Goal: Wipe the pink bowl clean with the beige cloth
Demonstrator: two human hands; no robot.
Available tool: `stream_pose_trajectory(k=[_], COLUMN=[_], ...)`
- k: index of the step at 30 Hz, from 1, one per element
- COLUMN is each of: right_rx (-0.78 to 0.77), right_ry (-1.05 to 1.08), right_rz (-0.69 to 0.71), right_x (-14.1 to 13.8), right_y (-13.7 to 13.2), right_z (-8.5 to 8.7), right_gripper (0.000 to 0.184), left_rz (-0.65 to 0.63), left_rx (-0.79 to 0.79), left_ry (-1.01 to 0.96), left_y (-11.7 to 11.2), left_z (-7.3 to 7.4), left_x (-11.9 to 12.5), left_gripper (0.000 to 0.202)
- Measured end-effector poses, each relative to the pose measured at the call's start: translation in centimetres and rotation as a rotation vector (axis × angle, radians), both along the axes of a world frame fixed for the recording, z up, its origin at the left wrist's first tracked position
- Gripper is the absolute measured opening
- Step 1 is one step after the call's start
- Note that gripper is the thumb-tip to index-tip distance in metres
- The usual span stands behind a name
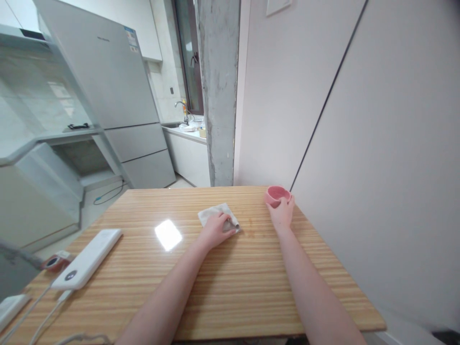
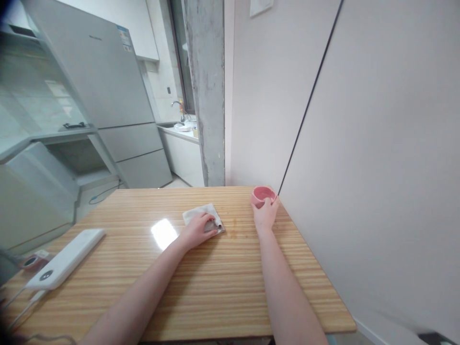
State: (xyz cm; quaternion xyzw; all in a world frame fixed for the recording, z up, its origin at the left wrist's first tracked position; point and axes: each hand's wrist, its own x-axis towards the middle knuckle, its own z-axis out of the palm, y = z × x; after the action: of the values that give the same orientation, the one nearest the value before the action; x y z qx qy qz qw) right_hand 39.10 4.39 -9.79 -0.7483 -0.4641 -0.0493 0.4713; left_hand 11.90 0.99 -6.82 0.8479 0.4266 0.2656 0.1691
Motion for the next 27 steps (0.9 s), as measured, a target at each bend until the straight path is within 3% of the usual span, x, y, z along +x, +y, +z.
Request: stream_pose_trajectory(k=[8,14,15,17,20,23,27], right_rx=[-0.082,-0.017,0.008,-0.021,-0.288,-0.492,-0.485], right_ry=[0.003,-0.072,-0.104,-0.149,-0.141,-0.107,0.027], right_rz=[-0.015,-0.060,0.017,0.306,0.643,0.774,0.800], right_x=[0.1,-2.2,-3.1,-5.2,-8.1,-9.5,-9.5], right_y=[0.1,-0.7,-0.9,-1.5,-2.5,-3.2,-2.9], right_z=[-0.9,1.4,2.0,3.0,3.5,3.0,2.1], right_gripper=[0.036,0.059,0.058,0.044,0.030,0.012,0.020], left_rz=[-0.032,-0.023,-0.009,0.016,0.046,0.080,0.088], left_rx=[0.011,-0.009,-0.003,0.016,0.010,-0.029,-0.064], left_ry=[0.102,0.022,0.009,0.019,0.062,0.039,-0.033], left_y=[-0.2,0.1,0.1,0.2,0.3,0.4,0.5], left_z=[0.0,0.1,0.1,0.0,-0.2,-0.3,0.2], left_x=[0.0,-0.1,-0.1,-0.2,-0.2,0.0,0.1], left_gripper=[0.044,0.038,0.033,0.024,0.019,0.014,0.014])
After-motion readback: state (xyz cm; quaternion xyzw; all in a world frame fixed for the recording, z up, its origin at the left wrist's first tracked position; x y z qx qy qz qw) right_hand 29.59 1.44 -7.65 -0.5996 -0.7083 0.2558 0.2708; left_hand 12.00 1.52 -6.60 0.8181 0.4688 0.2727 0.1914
